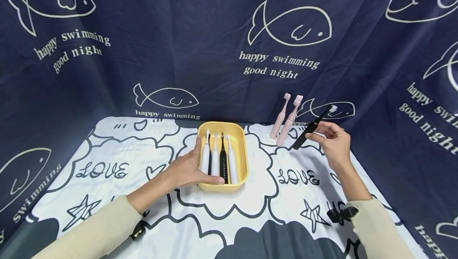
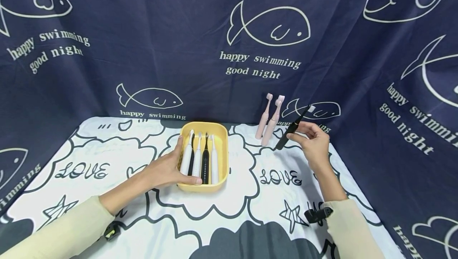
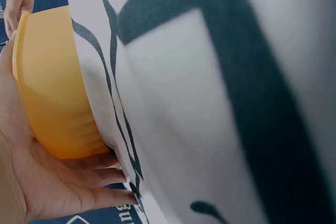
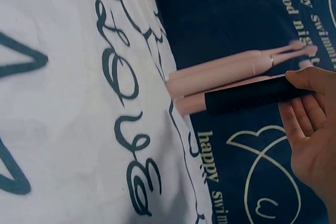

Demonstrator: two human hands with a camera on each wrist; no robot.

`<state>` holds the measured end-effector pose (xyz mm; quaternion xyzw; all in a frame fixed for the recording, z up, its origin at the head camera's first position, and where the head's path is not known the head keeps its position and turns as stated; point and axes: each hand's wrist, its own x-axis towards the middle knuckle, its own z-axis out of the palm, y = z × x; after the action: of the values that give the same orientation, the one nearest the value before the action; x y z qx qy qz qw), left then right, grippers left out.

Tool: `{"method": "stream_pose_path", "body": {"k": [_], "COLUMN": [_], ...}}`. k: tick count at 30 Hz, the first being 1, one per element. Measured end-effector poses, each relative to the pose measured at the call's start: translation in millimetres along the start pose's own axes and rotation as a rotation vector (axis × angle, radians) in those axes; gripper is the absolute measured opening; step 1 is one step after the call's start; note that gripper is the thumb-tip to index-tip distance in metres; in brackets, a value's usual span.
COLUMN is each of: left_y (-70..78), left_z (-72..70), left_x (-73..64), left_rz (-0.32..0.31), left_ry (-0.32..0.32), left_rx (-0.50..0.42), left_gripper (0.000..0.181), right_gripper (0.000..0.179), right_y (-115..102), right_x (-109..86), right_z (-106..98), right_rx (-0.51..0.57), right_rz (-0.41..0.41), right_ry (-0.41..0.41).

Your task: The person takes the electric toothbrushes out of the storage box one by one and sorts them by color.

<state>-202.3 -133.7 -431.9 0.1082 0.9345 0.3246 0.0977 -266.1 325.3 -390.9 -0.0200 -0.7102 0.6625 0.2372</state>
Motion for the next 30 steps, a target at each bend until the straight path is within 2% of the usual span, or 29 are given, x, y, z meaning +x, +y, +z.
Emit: {"method": "stream_pose_path", "body": {"k": [9, 16, 20, 26, 30], "left_y": [1.1, -0.8, -2.3, -2.0, -1.1], "left_z": [-0.8, 0.4, 0.6, 1.2, 1.2], "left_x": [0.4, 0.3, 0.9, 1.0, 0.3], "left_rz": [-0.001, 0.006, 0.018, 0.021, 0.015], "left_ry": [0.004, 0.006, 0.015, 0.018, 0.016], "left_rx": [0.011, 0.013, 0.007, 0.003, 0.005], "left_gripper": [0.176, 0.176, 0.175, 0.176, 0.176], "right_gripper": [0.048, 0.047, 0.046, 0.048, 0.048], "right_y": [11, 15, 16, 19, 23], "right_x": [13.2, 19.8, 24.8, 33.9, 40.7], "right_z": [-6, -9, -8, -11, -14], "right_rx": [-0.045, -0.192, -0.241, -0.260, -0.222], "right_rz": [0.035, 0.034, 0.050, 0.084, 0.089], "right_ry": [-0.008, -0.042, -0.040, -0.033, -0.044]}}
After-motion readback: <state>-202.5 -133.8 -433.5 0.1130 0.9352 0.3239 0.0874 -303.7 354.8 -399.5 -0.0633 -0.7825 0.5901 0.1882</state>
